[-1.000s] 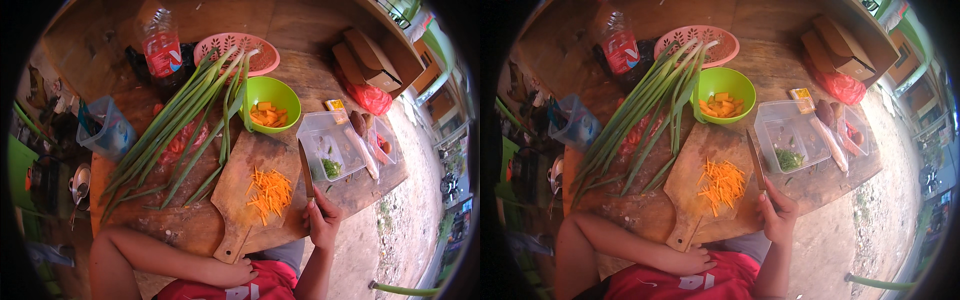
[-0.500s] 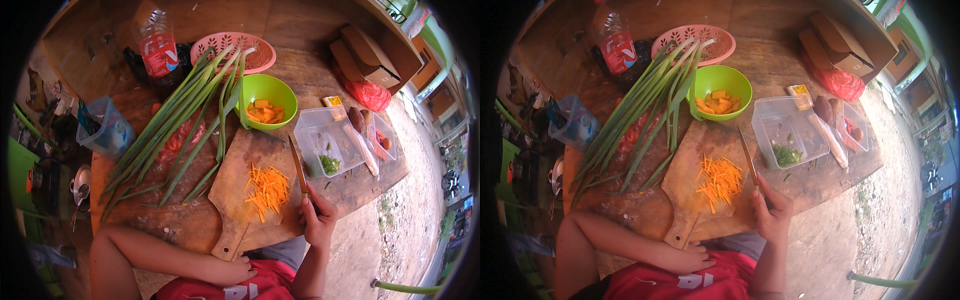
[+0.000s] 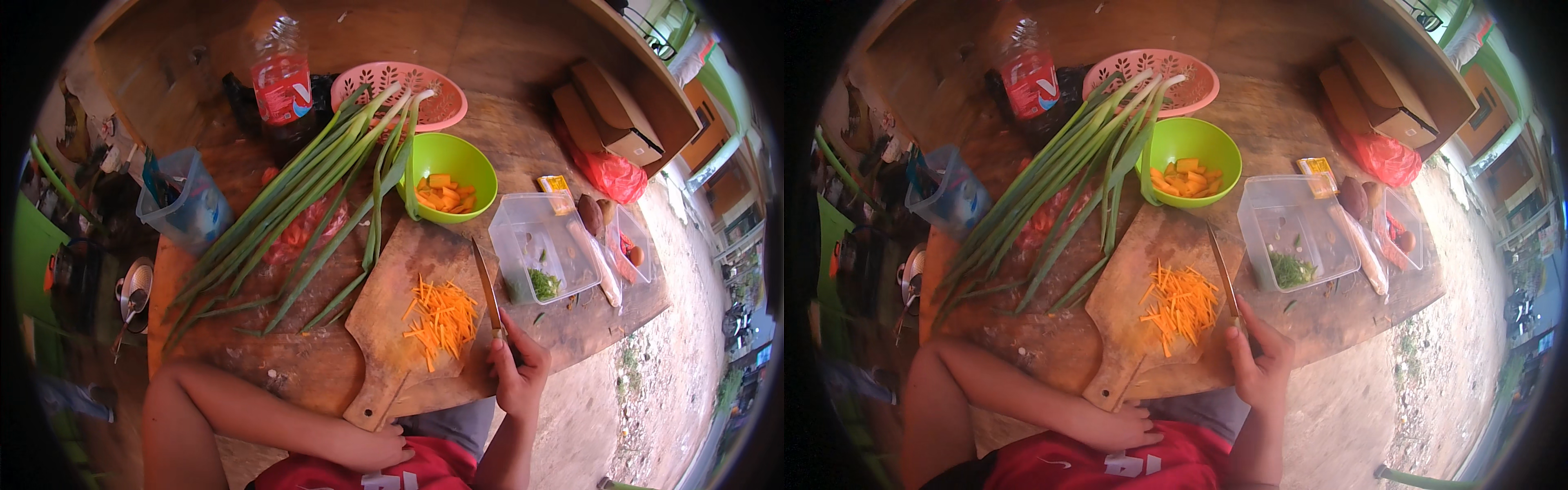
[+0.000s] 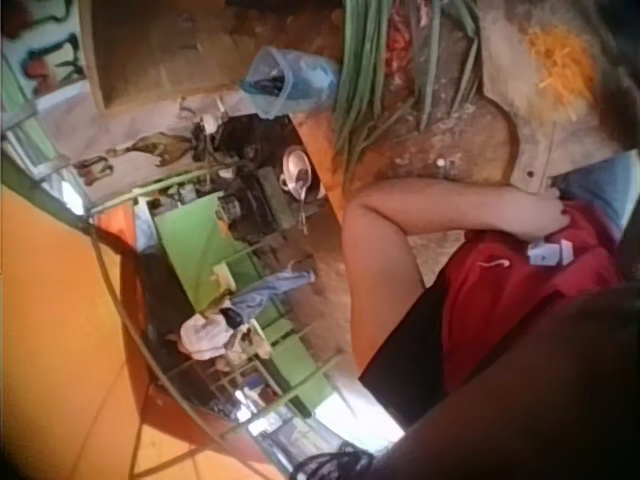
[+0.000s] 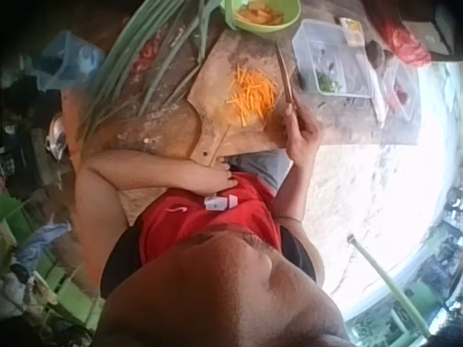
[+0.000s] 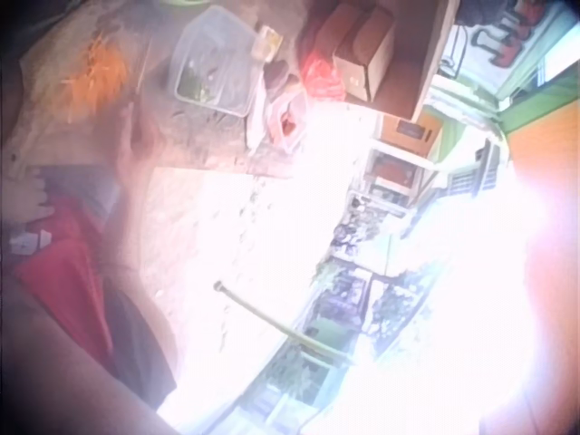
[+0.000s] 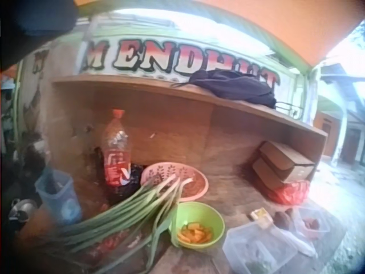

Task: The person slices carrots into thin strips on a wooden cutting board using a knife. They then sharpen the knife with a honing steel and continue slicing the carrots. Finally, they handle a plastic bag containing red meat.

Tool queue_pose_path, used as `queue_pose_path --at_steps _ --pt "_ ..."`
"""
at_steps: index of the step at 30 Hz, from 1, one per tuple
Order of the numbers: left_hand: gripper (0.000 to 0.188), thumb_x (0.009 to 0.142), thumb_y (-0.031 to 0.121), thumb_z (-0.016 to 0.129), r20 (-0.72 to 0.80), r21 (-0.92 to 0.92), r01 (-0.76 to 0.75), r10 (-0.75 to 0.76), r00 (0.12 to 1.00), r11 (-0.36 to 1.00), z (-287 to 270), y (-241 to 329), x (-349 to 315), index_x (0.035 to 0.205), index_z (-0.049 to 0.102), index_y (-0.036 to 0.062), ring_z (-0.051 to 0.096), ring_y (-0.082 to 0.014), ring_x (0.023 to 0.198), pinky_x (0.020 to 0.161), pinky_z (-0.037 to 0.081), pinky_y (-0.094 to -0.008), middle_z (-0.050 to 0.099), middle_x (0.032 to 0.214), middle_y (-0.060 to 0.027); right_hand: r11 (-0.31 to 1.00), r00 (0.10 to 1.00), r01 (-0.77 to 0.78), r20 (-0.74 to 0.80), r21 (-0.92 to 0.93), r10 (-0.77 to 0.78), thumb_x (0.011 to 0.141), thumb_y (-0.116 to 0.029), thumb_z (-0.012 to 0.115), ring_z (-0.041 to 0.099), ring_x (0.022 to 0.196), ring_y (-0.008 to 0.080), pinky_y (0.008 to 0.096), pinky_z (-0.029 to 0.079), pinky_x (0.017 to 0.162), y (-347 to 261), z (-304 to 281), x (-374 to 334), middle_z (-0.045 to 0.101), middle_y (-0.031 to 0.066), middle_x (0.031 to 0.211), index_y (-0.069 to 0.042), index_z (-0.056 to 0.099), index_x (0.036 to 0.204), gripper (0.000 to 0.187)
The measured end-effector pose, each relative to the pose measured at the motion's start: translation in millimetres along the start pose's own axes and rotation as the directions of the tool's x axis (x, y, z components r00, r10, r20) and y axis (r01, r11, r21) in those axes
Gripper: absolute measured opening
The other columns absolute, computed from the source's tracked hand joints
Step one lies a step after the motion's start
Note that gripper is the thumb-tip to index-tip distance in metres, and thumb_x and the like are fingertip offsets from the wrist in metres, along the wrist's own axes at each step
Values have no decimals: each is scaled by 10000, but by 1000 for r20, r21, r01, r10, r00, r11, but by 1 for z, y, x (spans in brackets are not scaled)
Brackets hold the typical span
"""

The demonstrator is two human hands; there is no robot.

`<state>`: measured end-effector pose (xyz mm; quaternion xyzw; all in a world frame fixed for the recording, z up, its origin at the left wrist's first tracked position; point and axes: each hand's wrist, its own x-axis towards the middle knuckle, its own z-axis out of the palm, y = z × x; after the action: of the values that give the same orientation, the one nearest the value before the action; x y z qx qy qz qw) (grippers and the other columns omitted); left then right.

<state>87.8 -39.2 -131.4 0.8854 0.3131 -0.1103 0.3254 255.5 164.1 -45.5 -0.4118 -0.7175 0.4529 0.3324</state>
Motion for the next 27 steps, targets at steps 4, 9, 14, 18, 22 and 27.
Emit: queue_pose_path --at_steps 4,9,14,18,22,27 --pt "805 896 326 787 33 34 -5 4 999 999 -8 -1 -5 1621 538 79 633 -313 1191 1012 477 -493 689 1246 -104 998 994 2 -108 61 4 1013 -67 748 784 990 186 331 582 905 8 8 -3 848 185 1101 32 746 1424 423" --pt "811 906 363 776 4 106 7 -7 1000 994 -2 -1 -5 1633 542 88 660 -308 1201 1003 491 -474 703 1262 -112 998 997 62 -51 9 -61 1013 -60 750 792 1095 209 337 578 982 -2 10 3 841 204 1186 24 748 1425 421" --pt "803 912 360 758 23 68 18 -20 1000 998 -24 -2 -10 1638 545 92 677 -303 1203 1003 507 -465 716 1290 -123 997 994 78 -77 19 -76 1016 -73 758 794 1131 213 340 578 1004 2 11 4 837 223 1202 22 750 1421 416" --pt "778 916 352 749 13 51 31 -31 999 998 -23 -1 -10 1624 564 89 680 -305 1203 1005 515 -460 726 1267 -124 997 994 76 -79 22 -74 1020 -82 760 796 1095 204 341 584 981 2 12 3 841 226 1169 25 750 1419 412" --pt "755 919 350 742 -21 58 29 -27 999 998 -18 0 -11 1609 583 88 684 -298 1192 1004 517 -456 736 1241 -114 998 996 61 -68 24 -59 1020 -86 763 798 1068 198 338 588 962 0 11 2 843 226 1145 23 754 1415 409" --pt "773 899 346 762 -34 60 23 -21 999 998 -19 -1 -12 1606 586 87 684 -295 1166 991 520 -450 735 1214 -106 999 997 40 -70 34 -37 1016 -88 769 797 1045 188 333 587 956 -1 11 3 845 219 1126 22 759 1409 409"
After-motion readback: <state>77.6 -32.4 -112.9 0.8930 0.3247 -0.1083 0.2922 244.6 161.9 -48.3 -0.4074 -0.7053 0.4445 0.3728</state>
